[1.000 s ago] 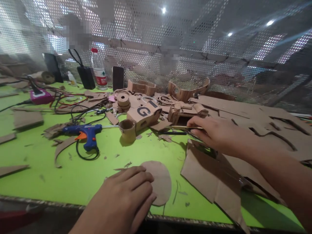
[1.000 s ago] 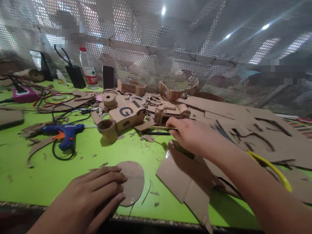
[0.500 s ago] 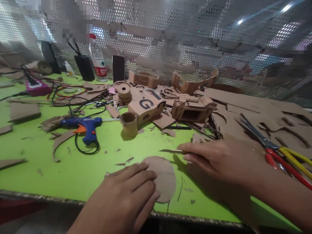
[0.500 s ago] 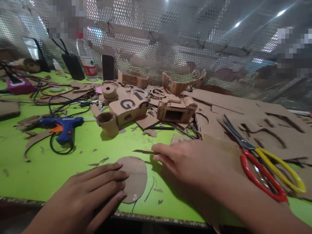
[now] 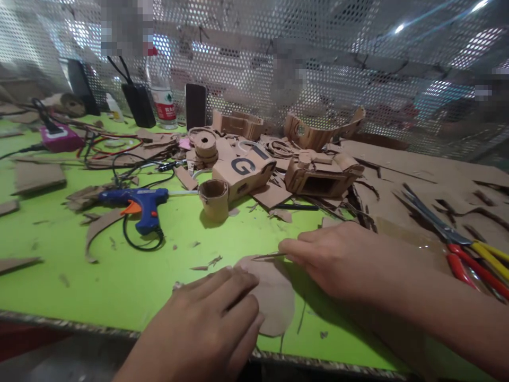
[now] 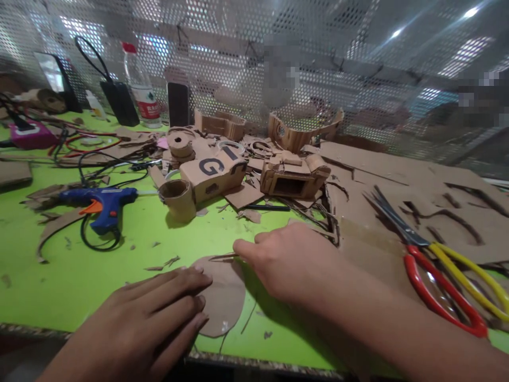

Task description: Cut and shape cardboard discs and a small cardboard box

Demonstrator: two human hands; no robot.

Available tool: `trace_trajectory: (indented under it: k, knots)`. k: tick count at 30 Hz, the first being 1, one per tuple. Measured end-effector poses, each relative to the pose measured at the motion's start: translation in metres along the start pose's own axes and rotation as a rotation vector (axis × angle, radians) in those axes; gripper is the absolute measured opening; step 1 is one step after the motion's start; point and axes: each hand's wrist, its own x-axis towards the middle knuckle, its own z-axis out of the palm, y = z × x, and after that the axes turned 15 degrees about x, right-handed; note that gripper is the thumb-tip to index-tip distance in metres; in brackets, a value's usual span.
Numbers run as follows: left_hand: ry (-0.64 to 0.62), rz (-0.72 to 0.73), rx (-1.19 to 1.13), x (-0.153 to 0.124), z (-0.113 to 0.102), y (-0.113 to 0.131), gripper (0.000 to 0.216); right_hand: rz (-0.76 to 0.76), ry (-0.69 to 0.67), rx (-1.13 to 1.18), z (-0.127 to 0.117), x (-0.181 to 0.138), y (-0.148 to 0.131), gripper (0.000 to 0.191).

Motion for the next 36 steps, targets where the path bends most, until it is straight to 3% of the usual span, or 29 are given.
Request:
trace_trajectory:
  k: [4, 8, 16, 20, 30, 36]
  knots:
    - [-0.008, 0.007, 0.006, 0.001, 0.001, -0.001, 0.024, -0.069, 0.018, -0.066, 0.001, 0.000, 0.002, 0.022]
    - [0.000, 0.012, -0.012, 0.001, 0.002, -0.001, 0.019, -0.103, -0.066, -0.111, -0.001, 0.004, -0.003, 0.021]
    - [-0.101, -0.030, 0.013, 0.004, -0.002, 0.000, 0.023, -0.115, -0.101, -0.162, -0.009, 0.017, -0.017, 0.021]
    - [-0.084, -0.016, 0.011, 0.003, 0.000, 0.000, 0.021, -0.173, -0.077, -0.148, -0.013, 0.023, -0.021, 0.021]
    - [-0.121, -0.044, -0.024, 0.002, 0.001, 0.000, 0.022, -0.129, -0.095, -0.066, -0.002, 0.033, -0.022, 0.019]
    - [-0.126, -0.036, -0.037, 0.003, -0.001, 0.001, 0.022, -0.135, -0.025, -0.037, -0.002, 0.029, -0.025, 0.020]
